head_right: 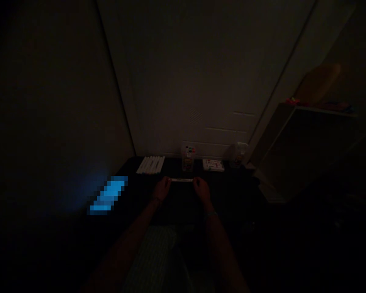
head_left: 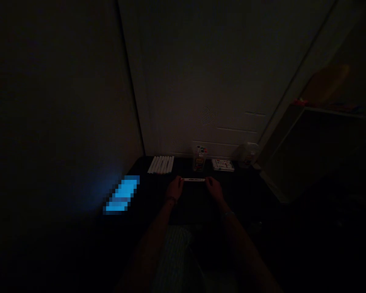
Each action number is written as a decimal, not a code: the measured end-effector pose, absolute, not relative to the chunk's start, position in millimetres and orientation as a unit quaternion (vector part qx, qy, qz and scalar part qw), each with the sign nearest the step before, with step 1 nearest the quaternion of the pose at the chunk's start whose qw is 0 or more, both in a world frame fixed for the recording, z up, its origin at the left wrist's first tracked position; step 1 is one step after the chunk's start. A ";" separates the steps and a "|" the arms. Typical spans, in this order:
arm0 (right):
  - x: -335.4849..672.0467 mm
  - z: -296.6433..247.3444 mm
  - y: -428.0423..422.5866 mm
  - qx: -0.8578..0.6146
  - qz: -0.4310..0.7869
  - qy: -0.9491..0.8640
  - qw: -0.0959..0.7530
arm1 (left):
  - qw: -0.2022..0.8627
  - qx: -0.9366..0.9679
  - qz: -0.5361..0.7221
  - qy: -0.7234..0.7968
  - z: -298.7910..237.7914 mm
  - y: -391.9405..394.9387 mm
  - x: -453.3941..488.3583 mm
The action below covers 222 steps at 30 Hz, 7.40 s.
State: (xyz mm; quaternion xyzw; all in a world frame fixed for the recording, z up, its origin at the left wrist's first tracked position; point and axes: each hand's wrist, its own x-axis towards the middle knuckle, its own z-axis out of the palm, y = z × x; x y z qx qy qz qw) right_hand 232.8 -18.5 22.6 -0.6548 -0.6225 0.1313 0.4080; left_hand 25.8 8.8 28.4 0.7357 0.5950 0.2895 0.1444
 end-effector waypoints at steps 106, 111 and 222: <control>236.4 20.9 -19.1 -0.641 0.143 -0.638 0.403 | 0.183 0.718 0.305 0.598 36.2 5.4 27.9; 236.3 19.6 -17.5 -0.637 0.144 -0.638 0.408 | 0.172 0.721 0.290 0.605 33.7 7.2 27.9; 231.2 24.8 -18.1 -0.672 0.068 -0.660 0.329 | 0.115 0.749 0.224 0.613 35.4 8.2 29.8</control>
